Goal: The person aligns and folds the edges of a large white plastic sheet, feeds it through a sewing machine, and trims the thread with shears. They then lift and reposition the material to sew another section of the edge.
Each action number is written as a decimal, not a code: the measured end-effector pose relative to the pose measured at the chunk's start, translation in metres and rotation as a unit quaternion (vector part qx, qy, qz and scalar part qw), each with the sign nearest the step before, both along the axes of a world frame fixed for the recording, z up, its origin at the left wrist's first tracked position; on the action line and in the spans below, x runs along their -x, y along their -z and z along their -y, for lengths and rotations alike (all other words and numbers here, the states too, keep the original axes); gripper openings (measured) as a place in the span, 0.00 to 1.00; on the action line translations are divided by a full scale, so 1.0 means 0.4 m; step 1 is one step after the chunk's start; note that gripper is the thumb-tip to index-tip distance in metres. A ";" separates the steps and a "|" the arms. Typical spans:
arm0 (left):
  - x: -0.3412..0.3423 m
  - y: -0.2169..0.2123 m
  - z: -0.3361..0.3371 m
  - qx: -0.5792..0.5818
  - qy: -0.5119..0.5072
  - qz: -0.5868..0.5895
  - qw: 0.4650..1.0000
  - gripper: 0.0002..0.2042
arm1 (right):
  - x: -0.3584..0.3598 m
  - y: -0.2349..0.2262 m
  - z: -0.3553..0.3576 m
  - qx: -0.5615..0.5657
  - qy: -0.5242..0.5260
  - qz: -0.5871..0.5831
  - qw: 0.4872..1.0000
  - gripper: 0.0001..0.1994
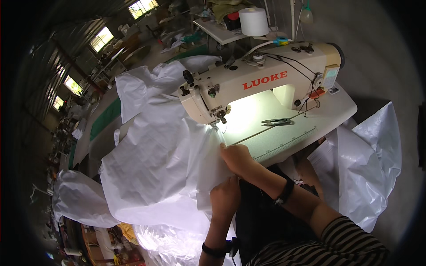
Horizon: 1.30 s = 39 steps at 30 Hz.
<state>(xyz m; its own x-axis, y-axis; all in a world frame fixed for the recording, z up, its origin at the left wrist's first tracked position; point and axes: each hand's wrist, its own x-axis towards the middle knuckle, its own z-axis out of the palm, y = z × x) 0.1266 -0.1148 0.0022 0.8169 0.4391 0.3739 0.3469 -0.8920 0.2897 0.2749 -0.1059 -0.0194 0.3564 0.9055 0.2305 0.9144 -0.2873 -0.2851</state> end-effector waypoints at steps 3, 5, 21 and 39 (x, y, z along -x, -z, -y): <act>-0.029 0.002 -0.016 0.038 -0.027 0.011 0.999 0.02 | -0.034 -0.012 -0.046 0.051 0.017 -0.032 0.998 0.17; -0.016 -0.008 -0.019 0.068 -0.034 0.013 0.997 0.04 | -0.044 -0.029 -0.020 -0.023 0.004 -0.035 0.999 0.17; 0.185 -0.101 0.007 0.048 -0.175 0.002 0.983 0.10 | 0.184 -0.045 0.449 0.041 -0.204 -0.628 0.750 0.18; 0.240 -0.101 0.056 -0.036 -0.115 0.105 0.987 0.07 | 0.165 0.008 0.323 -0.098 -0.250 0.155 0.951 0.19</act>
